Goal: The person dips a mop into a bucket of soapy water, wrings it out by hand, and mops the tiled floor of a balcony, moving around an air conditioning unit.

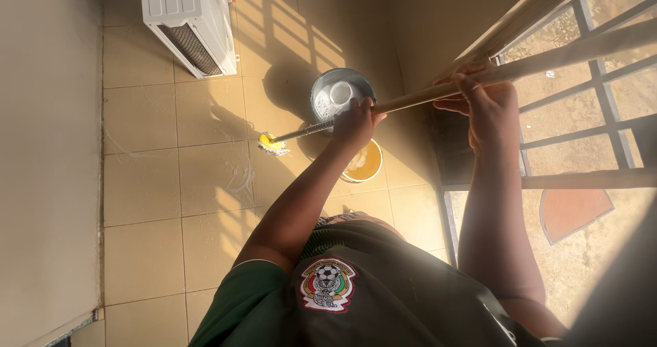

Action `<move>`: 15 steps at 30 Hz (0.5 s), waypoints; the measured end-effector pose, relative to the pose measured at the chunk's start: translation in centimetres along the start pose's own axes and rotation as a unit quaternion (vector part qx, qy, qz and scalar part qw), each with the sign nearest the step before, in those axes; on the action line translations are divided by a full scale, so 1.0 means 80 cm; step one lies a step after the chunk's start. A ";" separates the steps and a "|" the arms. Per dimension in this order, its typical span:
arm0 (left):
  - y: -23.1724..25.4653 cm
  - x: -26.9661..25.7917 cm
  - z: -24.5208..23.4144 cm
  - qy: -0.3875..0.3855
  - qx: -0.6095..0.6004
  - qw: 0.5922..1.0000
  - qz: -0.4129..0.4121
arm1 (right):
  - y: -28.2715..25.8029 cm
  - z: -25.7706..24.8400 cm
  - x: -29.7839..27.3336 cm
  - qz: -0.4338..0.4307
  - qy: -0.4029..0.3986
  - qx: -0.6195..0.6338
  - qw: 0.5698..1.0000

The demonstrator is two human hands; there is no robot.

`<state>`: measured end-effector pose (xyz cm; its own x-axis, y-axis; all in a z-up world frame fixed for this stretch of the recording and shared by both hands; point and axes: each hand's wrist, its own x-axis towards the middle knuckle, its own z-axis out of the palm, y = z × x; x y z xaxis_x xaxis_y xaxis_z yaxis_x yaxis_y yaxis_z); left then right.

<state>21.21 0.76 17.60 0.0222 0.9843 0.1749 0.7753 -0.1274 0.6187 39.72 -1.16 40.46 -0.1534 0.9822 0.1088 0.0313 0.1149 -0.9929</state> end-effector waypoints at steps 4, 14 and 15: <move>0.114 0.020 -0.028 -0.015 0.033 0.998 0.042 | -0.047 -0.077 -0.023 -0.145 0.063 -0.028 0.987; 0.145 0.037 0.084 -0.044 0.016 0.997 0.060 | -0.046 -0.203 -0.028 -0.157 0.170 -0.006 0.973; 0.119 0.030 0.099 -0.106 0.046 0.993 0.010 | -0.026 -0.207 -0.022 -0.159 0.144 -0.022 0.976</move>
<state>33.65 2.90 17.89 0.1640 0.9863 0.0153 0.8278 -0.1461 0.5417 56.25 -0.66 43.11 0.1225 0.8961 0.4266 0.0710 0.4208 -0.9044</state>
